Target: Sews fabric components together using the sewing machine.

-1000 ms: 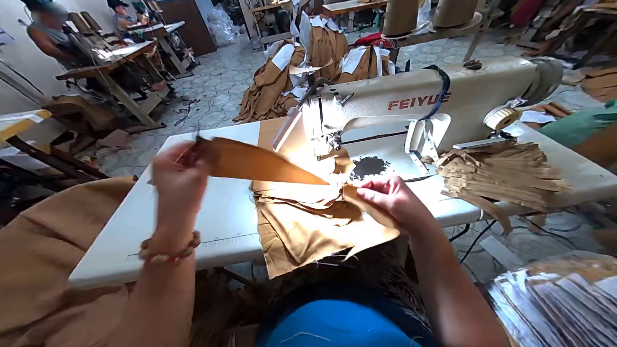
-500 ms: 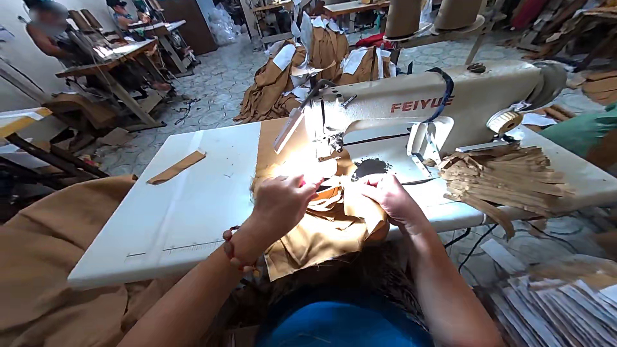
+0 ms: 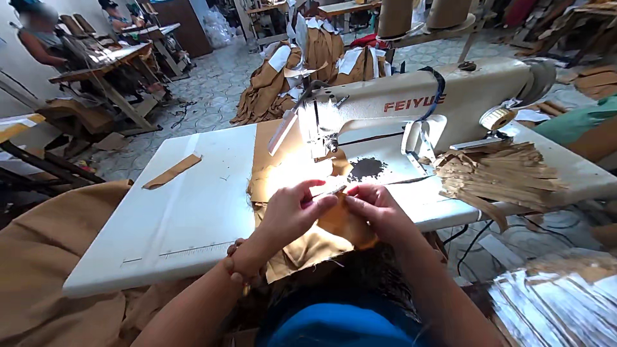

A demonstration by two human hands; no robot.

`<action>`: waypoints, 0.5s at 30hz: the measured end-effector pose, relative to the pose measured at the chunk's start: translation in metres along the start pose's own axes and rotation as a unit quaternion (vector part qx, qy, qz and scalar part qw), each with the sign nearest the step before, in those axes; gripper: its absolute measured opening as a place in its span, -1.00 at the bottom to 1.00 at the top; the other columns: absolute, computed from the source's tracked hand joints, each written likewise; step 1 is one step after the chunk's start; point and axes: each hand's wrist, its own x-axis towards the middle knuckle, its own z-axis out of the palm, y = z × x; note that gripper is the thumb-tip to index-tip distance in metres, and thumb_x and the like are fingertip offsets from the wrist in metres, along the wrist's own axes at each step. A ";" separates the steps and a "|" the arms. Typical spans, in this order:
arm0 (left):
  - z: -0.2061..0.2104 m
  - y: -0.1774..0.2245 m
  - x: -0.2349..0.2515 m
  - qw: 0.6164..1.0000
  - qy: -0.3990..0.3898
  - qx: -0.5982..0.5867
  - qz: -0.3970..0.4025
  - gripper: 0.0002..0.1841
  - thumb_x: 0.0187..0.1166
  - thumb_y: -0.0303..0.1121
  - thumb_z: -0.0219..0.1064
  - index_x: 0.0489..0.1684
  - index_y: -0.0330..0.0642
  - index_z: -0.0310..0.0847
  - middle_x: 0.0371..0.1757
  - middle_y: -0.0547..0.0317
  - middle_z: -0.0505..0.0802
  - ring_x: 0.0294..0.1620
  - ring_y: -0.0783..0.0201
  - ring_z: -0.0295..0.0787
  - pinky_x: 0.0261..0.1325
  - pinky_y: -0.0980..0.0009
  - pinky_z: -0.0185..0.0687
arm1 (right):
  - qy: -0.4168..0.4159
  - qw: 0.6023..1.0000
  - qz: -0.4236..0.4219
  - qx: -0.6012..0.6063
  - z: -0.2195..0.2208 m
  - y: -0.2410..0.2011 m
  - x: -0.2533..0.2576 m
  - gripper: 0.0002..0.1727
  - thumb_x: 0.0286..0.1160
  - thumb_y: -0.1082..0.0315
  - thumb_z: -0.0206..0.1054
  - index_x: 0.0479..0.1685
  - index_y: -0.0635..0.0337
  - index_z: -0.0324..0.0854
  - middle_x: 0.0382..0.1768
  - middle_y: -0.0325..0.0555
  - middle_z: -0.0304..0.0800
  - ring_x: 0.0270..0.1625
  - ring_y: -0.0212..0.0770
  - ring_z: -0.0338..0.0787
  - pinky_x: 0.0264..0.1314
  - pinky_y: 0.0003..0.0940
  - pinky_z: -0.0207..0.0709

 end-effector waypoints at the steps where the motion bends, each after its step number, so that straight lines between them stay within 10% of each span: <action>1: -0.001 0.006 -0.005 0.998 -0.033 -0.046 -0.022 -0.62 0.47 0.00 0.44 -0.04 -0.13 0.83 -0.64 0.46 0.63 -0.64 0.58 0.44 -0.51 0.50 0.41 | -0.023 0.999 -0.009 0.033 0.008 0.003 -0.001 -0.86 0.62 0.42 0.19 -0.19 0.12 0.68 -0.49 -0.40 0.80 -0.41 -0.55 0.77 -0.25 -0.54 0.71; 3: -0.007 0.015 -0.015 0.996 -0.056 -0.071 0.016 -0.77 0.39 -0.12 0.52 -0.45 -0.08 0.77 -0.64 0.54 0.65 -0.61 0.74 0.46 -0.52 0.69 0.37 | -0.075 0.991 -0.030 0.106 0.022 0.011 -0.002 -0.85 0.65 0.36 0.18 -0.13 -0.01 0.67 -0.38 -0.47 0.85 -0.30 -0.58 0.80 -0.14 -0.54 0.72; 7: -0.047 0.026 -0.032 0.982 -0.001 -0.051 0.180 -0.83 0.50 -0.27 0.44 -0.46 -0.11 0.71 -0.54 0.51 0.67 -0.49 0.81 0.48 -0.42 0.86 0.38 | -0.274 0.927 -0.046 0.252 0.039 0.021 -0.011 -0.64 0.77 -0.10 0.09 0.40 -0.43 0.60 0.22 -0.63 0.81 0.23 -0.58 0.77 0.31 -0.49 0.67; 12: -0.114 0.019 -0.069 0.952 0.249 -0.052 0.170 -0.86 0.56 -0.19 0.49 -0.03 0.15 0.74 -0.17 0.64 0.85 -0.21 0.66 0.77 -0.12 0.69 0.73 | -0.460 0.875 -0.081 0.130 0.041 0.036 -0.009 -0.66 0.73 0.28 0.18 0.13 0.45 0.64 -0.01 -0.07 0.90 0.04 -0.44 0.85 0.17 -0.47 0.70; 15: -0.134 -0.016 -0.083 0.902 0.425 -0.054 0.059 -0.89 0.60 -0.28 0.43 -0.05 0.12 0.65 -0.18 0.63 0.81 -0.15 0.63 0.77 -0.07 0.66 0.70 | -0.412 0.905 -0.109 0.013 0.012 0.024 -0.008 -0.82 0.49 0.46 0.32 -0.16 0.44 0.73 -0.31 -0.22 0.84 -0.22 -0.67 0.71 -0.12 -0.70 0.56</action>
